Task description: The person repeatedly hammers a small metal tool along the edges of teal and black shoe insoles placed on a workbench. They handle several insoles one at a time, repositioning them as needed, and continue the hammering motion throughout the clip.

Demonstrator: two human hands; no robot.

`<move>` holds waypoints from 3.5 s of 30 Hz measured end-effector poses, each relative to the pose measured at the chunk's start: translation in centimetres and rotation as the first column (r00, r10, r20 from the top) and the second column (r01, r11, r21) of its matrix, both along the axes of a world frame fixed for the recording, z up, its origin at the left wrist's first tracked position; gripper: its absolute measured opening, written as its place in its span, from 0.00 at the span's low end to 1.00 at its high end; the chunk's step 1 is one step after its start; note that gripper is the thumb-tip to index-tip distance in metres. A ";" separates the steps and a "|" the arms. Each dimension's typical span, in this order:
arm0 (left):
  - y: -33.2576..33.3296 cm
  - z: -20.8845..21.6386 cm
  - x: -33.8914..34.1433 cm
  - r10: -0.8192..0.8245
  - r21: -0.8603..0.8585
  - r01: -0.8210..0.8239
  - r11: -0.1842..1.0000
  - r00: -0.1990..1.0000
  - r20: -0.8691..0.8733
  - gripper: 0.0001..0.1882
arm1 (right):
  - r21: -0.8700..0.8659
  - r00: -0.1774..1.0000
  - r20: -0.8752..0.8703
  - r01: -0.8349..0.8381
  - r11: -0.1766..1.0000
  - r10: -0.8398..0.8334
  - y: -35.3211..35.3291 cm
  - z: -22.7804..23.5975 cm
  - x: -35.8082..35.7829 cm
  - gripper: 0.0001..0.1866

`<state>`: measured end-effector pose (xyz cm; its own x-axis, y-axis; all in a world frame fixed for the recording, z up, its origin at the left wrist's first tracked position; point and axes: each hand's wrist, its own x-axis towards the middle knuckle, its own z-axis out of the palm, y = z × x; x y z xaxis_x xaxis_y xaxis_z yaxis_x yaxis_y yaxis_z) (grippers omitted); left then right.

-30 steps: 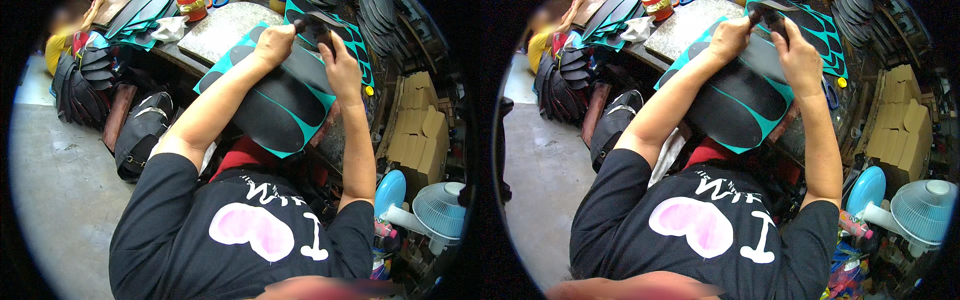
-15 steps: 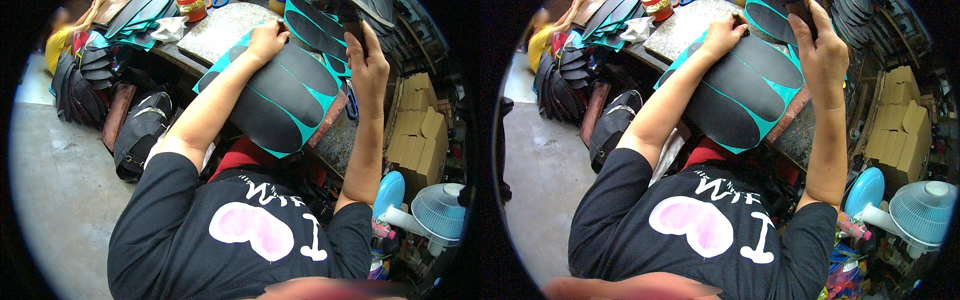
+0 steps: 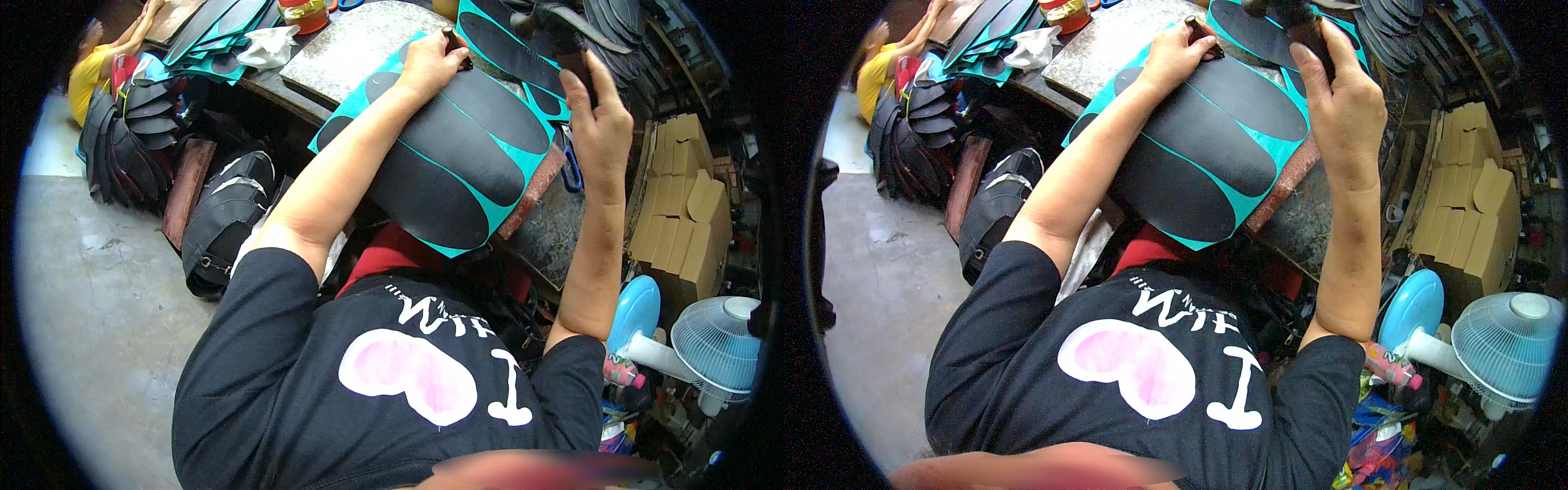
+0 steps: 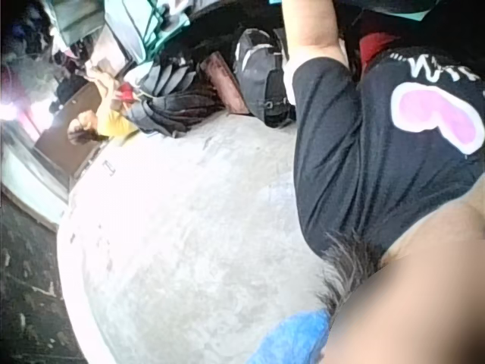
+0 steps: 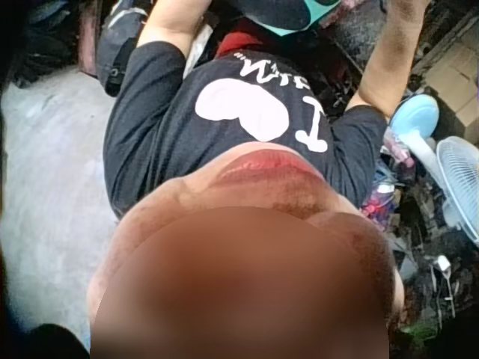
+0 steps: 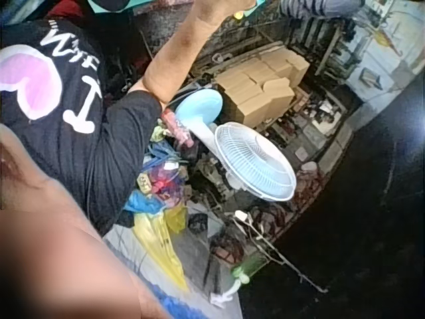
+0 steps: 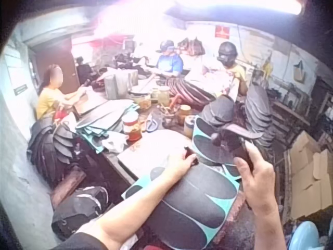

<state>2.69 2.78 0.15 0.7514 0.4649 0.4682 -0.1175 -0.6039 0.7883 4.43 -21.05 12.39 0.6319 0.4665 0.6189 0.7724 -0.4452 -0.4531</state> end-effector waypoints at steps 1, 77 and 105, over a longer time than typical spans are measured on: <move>-0.3 0.1 0.0 -0.005 0.037 0.005 0.999 1.000 0.013 0.09 | 0.063 0.999 0.028 -0.038 0.997 0.037 0.4 0.1 -0.3 0.22; 0.2 0.4 -0.6 0.061 0.141 -0.067 0.988 0.997 0.047 0.08 | 0.238 0.979 0.112 -0.192 0.952 0.170 1.3 1.3 -1.1 0.19; -0.2 0.1 0.5 -0.078 -0.053 0.079 0.996 0.997 0.015 0.06 | 0.051 0.999 -0.014 -0.041 0.998 0.042 -0.7 -0.9 -0.2 0.20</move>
<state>3.23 2.55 0.25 0.7807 0.4294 0.4540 -0.1728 -0.5498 0.8172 4.20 -21.71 11.49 0.6222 0.4606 0.6330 0.7825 -0.3888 -0.4863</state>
